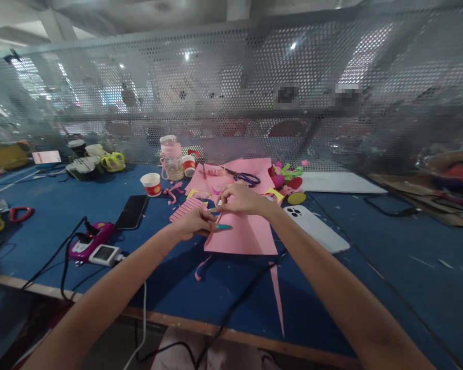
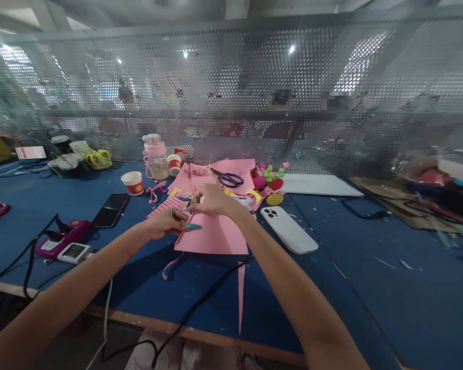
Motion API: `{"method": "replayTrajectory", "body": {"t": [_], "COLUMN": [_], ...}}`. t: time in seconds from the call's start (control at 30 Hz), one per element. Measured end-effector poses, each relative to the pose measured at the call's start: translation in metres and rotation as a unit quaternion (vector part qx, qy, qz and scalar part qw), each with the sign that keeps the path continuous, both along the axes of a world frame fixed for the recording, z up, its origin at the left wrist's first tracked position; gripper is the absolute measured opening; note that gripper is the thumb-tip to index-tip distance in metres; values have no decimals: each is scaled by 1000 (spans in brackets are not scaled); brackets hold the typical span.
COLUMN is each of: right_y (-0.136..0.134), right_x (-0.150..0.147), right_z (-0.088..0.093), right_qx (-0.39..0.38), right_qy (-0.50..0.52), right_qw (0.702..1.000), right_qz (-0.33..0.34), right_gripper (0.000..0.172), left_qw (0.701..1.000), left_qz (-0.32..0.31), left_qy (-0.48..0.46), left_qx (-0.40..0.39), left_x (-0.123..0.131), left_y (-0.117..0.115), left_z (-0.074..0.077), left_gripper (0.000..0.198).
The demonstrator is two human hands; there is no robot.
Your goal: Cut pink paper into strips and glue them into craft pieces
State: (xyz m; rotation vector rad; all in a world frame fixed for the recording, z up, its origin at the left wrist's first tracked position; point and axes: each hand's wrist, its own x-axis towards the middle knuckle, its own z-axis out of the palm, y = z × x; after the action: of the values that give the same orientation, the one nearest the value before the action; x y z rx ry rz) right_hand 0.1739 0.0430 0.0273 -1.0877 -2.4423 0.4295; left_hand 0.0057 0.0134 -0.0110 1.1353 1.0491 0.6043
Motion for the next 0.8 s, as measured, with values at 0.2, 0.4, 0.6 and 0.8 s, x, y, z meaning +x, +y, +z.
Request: {"method": "replayTrajectory", "body": {"t": [0.2, 0.4, 0.6, 0.8], "right_y": [0, 0, 1, 5], "right_x": [-2, -2, -1, 1], "right_z": [-1, -2, -1, -5], "right_qx": [14, -4, -16, -22], "right_qy": [-59, -44, -14, 7], "right_qw": [998, 999, 1000, 999], "right_qz": [-14, 9, 11, 22], "right_gripper": [36, 42, 40, 43], "left_qw": [999, 999, 998, 998], "left_qz": [34, 40, 7, -23], "left_qy": [25, 24, 34, 34], "left_qx": [23, 21, 46, 49], "left_x": [2, 3, -2, -7], "left_y": [-2, -2, -3, -3], "left_z": [1, 1, 5, 3], "left_gripper": [16, 19, 20, 31]}}
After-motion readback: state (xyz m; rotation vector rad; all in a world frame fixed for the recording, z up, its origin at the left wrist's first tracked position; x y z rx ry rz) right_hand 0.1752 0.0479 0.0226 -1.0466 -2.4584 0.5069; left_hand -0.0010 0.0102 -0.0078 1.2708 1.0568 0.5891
